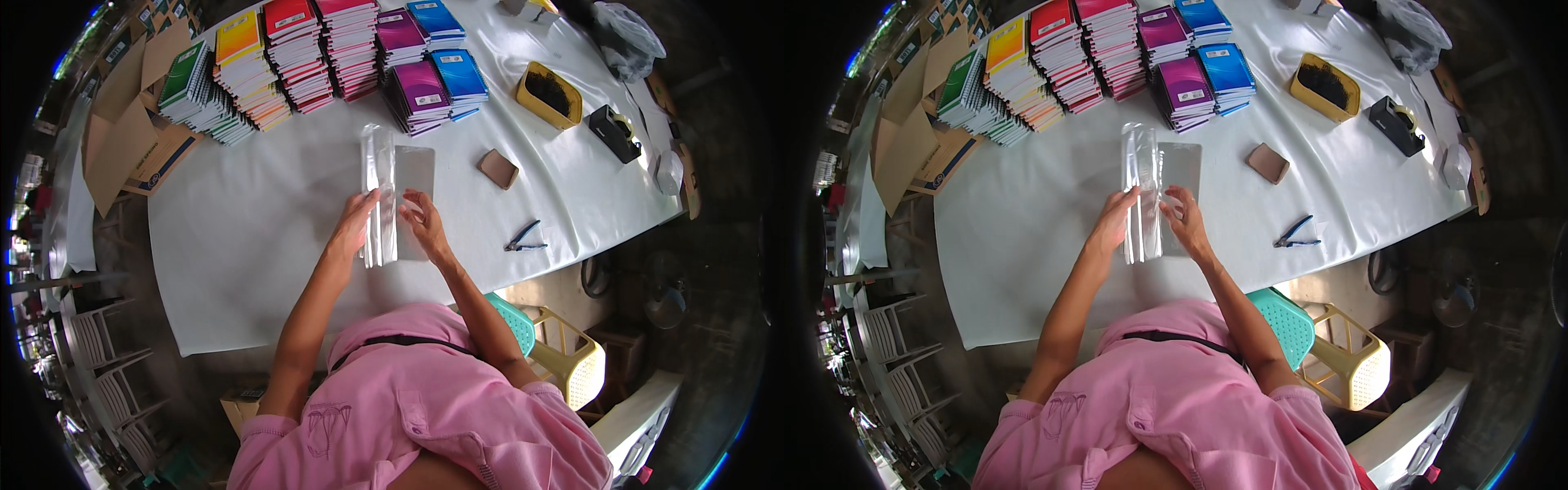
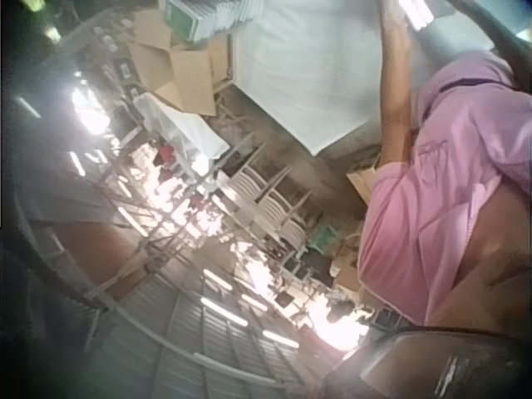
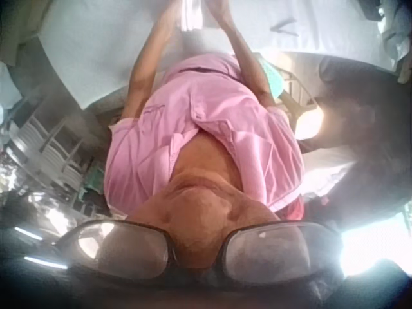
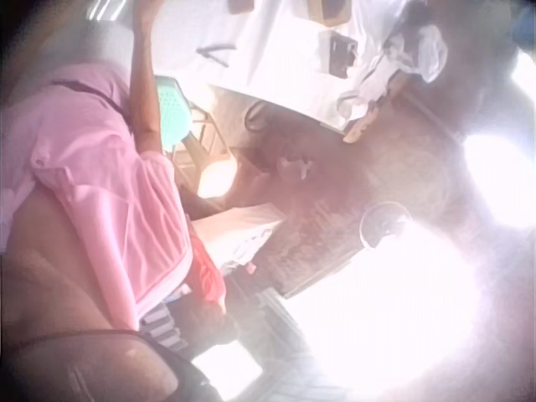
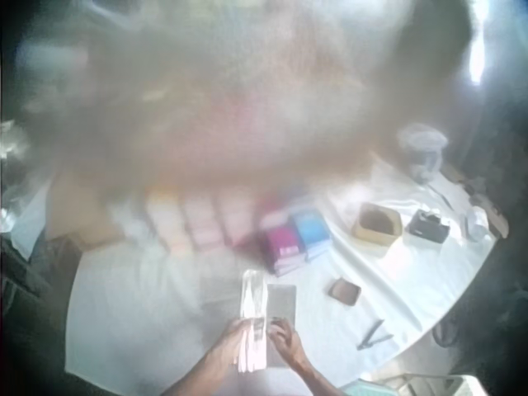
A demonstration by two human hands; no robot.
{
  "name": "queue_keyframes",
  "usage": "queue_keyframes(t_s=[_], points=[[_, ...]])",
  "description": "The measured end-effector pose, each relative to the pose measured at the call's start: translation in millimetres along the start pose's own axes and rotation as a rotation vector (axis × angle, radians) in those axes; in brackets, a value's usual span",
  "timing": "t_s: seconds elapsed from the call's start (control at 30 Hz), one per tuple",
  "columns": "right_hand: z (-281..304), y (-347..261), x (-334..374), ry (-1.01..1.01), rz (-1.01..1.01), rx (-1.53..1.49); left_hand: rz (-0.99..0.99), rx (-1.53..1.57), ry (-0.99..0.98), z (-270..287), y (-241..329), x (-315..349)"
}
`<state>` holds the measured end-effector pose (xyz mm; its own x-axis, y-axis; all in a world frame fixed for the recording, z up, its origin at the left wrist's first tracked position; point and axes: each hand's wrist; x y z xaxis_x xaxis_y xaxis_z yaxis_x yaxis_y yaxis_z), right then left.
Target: The person stacks green spiral-bound notebooks, trims their edges with a utility knife, and places them into a cardboard box. Then, the person places several colorful notebooks into a clear plastic sleeve, seals it with tape, and stacks the packaged set on the table.
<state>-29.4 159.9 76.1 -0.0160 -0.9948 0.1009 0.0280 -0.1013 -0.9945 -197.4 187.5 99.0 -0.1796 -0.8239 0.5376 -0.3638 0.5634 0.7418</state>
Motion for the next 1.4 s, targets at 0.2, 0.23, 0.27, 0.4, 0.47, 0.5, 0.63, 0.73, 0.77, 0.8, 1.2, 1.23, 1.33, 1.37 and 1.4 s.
queue_keyframes(t_s=[0.2,0.23,0.27,0.4,0.47,0.5,0.63,0.73,0.77,0.8,1.2,1.23,1.33,1.37,1.4], points=[[-1.3,51.2,-2.2,-0.034,0.381,0.616,-0.093,-0.011,0.041,80.6,37.4,29.5],[-2.0,50.4,-2.0,-0.056,0.391,0.672,-0.073,-0.052,0.082,110.7,36.6,29.5],[-1.6,46.5,-0.8,-0.085,0.401,0.726,-0.051,-0.089,0.128,139.4,32.6,31.4],[-3.4,37.2,0.3,-0.14,0.42,0.779,0.013,-0.345,0.362,198.0,8.4,26.3],[-4.3,33.4,0.1,-0.143,0.387,0.782,0.119,-0.285,0.354,206.7,0.1,24.8],[-4.4,31.6,-0.1,-0.15,0.354,0.799,0.093,-0.271,0.357,206.6,-2.8,24.6],[-7.9,28.6,-1.3,-0.174,0.332,0.8,0.024,-0.263,0.365,223.2,-10.2,24.2],[-1.5,35.5,-1.6,-0.142,0.318,0.817,-0.379,-0.549,0.702,167.5,4.0,31.3],[-4.1,36.2,-0.6,-0.127,0.341,0.819,-0.59,-0.778,0.728,143.3,6.0,33.3],[-5.7,36.8,-0.5,-0.111,0.365,0.824,-0.801,-1.011,0.792,119.5,6.7,33.5],[-12.9,31.8,1.1,-0.117,0.293,0.868,-0.84,-1.65,0.3,81.5,-56.6,17.4],[-12.8,31.8,1.5,-0.112,0.291,0.876,-0.87,-1.657,0.304,83.1,-57.2,18.8],[-16.7,24.8,4.9,-0.117,0.26,0.887,-0.928,-1.671,0.304,91.1,-57.7,19.1],[-16.5,23.8,4.2,-0.119,0.262,0.887,-0.946,-1.675,0.3,92.6,-55.2,19.0],[-17.0,22.8,4.1,-0.123,0.265,0.886,-0.938,-1.662,0.283,96.2,-52.6,21.0]])
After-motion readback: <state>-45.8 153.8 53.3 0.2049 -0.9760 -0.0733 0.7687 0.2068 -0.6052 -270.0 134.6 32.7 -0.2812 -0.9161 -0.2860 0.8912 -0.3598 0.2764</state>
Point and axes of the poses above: each hand's wrist, its own x-axis away from the middle knuckle, its own z-axis out of the back of the hand, y = z × x, and after that the axes turned 3 degrees about y, right-handed
